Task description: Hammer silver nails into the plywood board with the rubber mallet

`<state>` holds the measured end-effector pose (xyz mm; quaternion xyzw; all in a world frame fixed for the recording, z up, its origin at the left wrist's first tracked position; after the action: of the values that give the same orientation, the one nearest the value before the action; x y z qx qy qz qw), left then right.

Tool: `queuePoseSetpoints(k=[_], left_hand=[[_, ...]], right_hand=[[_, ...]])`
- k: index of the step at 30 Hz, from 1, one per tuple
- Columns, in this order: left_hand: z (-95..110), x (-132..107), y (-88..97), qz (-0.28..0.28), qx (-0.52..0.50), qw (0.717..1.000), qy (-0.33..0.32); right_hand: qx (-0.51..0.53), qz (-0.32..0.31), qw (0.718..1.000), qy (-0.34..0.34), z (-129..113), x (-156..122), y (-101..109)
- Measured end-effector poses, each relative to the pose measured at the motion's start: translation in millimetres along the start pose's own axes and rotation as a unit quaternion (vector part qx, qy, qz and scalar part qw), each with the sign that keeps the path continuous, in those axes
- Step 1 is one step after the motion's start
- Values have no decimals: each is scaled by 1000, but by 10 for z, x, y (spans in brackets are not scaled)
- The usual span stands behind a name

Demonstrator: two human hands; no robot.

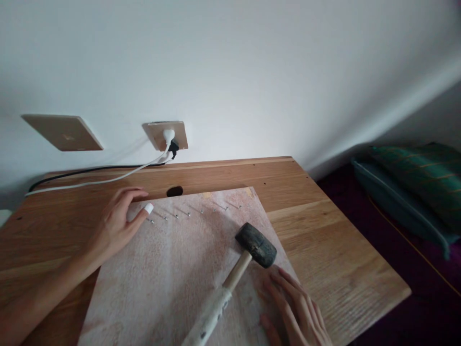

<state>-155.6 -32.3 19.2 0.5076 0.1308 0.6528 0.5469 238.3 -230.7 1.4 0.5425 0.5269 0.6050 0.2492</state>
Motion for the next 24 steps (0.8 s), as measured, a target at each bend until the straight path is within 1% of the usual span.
queuePoseSetpoints(k=[3, 5, 7, 10, 13, 15, 17, 18, 20, 22, 24], left_hand=[[91, 29, -77, -10, -9, 1000, 12], [198, 52, -173, -16, -23, 1000, 14], [336, 84, -316, -21, -40, 999, 9], [588, 157, -599, -34, -58, 998, -13], [864, 257, -897, -33, -78, 996, -41], [1046, 336, -1099, -36, -89, 994, -59], [1234, 427, -1302, -48, -97, 990, -87], [1328, 478, -1402, -56, -103, 988, -104], [1499, 602, -1593, -72, -116, 981, -137], [1630, 753, -1770, -85, -131, 976, -154], [1722, 913, -1926, -98, -148, 972, -157]], right_hand=[[-4, 6, 1000, 27, 121, 62, 28], [13, 12, 1000, 26, 291, 133, 99], [28, 15, 999, 18, 505, 180, 175], [37, 12, 999, 8, 890, 180, 265], [46, 14, 999, 10, 1325, 123, 338], [39, 26, 999, 15, 1623, 74, 387], [22, 25, 999, 7, 1921, 31, 401], [8, 34, 999, -1, 2062, 13, 416], [-32, 50, 997, -40, 2337, -11, 431], [-60, 68, 990, -107, 2586, -26, 440], [-72, 96, 979, -165, 2753, -39, 453]])
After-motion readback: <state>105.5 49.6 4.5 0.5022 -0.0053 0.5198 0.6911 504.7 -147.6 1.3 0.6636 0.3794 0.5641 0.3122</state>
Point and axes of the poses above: each hand's wrist, its own x-axis towards the middle knuckle, its own y-axis out of the back of the hand, z = x × y, the point moved 7 cm from there along x, towards the middle knuckle, and after that the axes turned 1 degree about -y, right-handed, at the moved point
